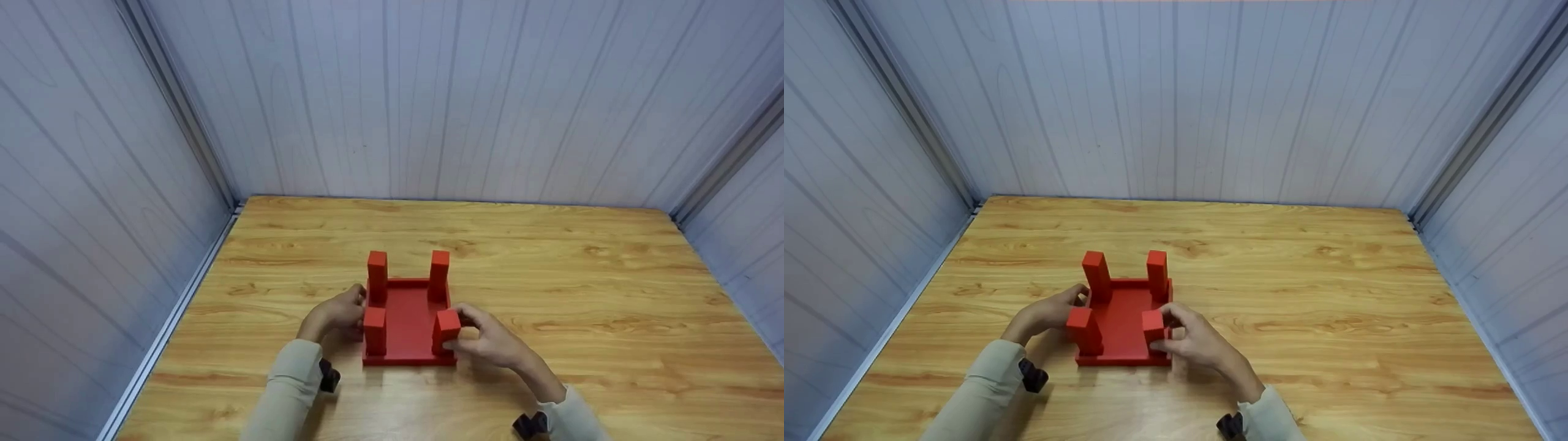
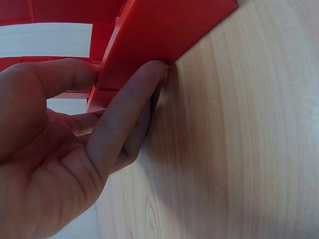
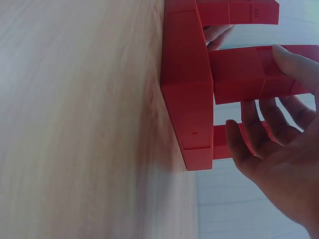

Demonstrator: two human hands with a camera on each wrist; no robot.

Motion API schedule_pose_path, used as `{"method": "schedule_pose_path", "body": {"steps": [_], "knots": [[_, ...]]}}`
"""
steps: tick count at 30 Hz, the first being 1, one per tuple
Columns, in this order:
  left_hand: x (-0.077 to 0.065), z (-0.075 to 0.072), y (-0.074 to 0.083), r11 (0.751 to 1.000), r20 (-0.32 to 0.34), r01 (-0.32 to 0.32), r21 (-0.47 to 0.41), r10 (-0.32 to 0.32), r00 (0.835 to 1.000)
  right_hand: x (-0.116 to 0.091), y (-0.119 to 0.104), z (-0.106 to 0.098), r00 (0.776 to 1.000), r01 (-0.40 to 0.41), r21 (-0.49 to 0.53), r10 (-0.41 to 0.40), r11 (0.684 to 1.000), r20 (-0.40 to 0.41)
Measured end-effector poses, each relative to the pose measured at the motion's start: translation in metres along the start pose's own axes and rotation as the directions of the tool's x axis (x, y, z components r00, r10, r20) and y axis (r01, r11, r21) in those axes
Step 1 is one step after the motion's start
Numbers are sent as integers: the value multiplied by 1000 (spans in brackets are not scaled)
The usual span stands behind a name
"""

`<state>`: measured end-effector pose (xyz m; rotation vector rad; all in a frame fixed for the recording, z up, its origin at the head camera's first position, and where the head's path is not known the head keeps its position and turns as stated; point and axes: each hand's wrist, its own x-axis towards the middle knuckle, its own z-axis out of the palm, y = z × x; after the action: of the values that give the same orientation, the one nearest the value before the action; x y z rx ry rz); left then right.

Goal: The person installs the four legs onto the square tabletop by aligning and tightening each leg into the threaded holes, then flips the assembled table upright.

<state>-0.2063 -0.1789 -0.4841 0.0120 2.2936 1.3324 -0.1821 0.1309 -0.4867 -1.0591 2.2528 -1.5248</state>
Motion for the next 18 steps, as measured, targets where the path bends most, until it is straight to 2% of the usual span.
{"method": "schedule_pose_path", "body": {"steps": [5, 8, 11, 14, 18], "knots": [[0, 0, 0, 1000, 1, 6, -11, -6, 1000, -2, 4, -4, 992, -26, 134, 9, 991, 128], [1, -1, -1, 1000, 8, 1, -21, -1, 1000, -1, 3, -6, 983, -38, 237, -7, 971, 185], [1, -1, -2, 1000, 17, -4, -28, 4, 1000, 0, 3, -9, 979, -42, 325, -27, 945, 204], [1, -2, -2, 1000, 26, 0, -30, 1, 1000, 0, 4, -11, 977, -41, 359, -37, 932, 208], [0, -2, -2, 999, 23, 6, -31, -5, 1000, -1, 5, -12, 980, -49, 317, -16, 947, 200]]}}
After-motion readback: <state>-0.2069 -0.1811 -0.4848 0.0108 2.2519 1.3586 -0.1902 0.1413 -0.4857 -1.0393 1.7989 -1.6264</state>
